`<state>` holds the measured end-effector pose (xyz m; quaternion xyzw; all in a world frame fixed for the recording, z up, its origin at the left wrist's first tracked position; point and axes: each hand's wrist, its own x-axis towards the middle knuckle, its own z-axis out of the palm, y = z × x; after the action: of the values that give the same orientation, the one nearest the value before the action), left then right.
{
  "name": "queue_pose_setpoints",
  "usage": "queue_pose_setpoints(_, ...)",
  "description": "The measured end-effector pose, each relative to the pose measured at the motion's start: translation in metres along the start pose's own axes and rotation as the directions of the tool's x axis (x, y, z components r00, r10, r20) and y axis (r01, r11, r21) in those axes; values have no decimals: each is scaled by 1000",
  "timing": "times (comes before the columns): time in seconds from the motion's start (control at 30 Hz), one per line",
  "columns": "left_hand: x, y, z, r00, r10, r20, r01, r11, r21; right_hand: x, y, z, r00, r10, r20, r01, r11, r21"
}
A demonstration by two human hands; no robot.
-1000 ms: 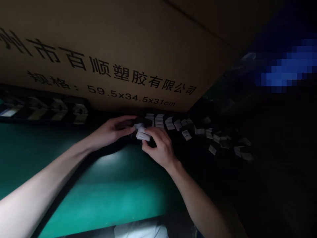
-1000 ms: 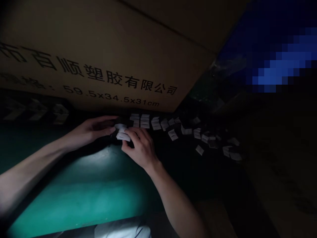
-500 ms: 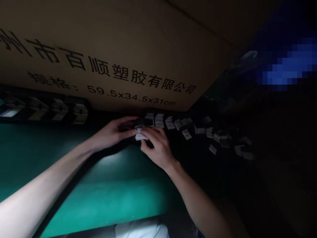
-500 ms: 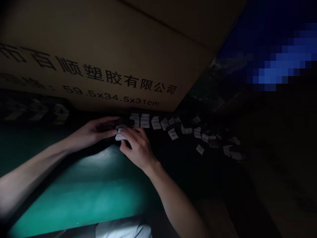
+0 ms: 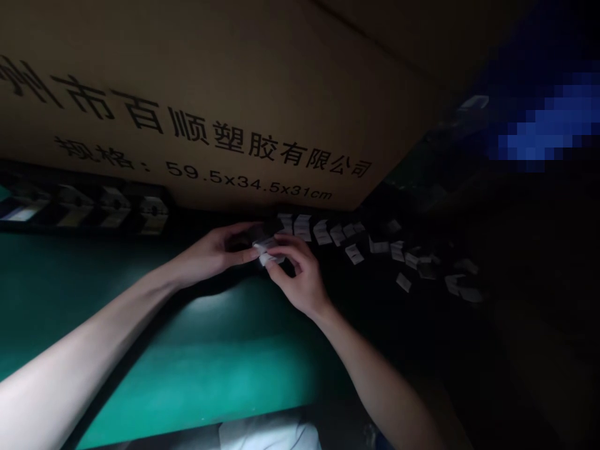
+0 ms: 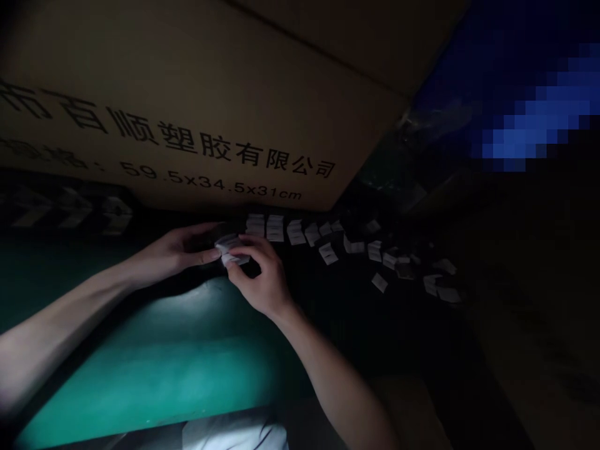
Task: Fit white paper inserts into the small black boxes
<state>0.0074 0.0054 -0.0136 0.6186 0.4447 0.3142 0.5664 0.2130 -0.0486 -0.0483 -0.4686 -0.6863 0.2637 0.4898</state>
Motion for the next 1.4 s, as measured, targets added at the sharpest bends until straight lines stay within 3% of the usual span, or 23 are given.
queue_pose_setpoints(0.2, -1, 1, 2, 1000, -9, 3, 9, 999, -50, 3, 1, 1, 999, 48, 9, -49, 987, 154)
queue_pose_setpoints(0.37, -1, 0, 2, 997, 49, 52, -49, 999, -12, 6, 1, 4, 981, 191, -22, -184, 966, 180)
queue_pose_setpoints(0.57, 2, -6, 3, 991, 93, 94, -98, 993, 58, 5, 8, 0, 974, 224, -24, -217, 962, 167)
queue_pose_setpoints(0.8, 2, -14, 1, 980, 88, 180, -106, 990, 90, 5, 6, -6, 997, 57, -53, -59, 998, -34)
queue_pose_setpoints(1.0, 0, -10, -2, 983, 58, 173, -70, 995, 67, 6, 2, -9, 999, -22, 46, 25, 998, -63)
queue_pose_setpoints(1.2, 0, -5, 0, 983, 22, 181, -38, 996, 85, 7, 1, -16, 984, -4, 177, 20, 996, -92)
queue_pose_setpoints(1.4, 0, -5, 1, 973, 14, 232, -38, 994, 100, 4, 10, -13, 985, 34, 170, -25, 998, -55)
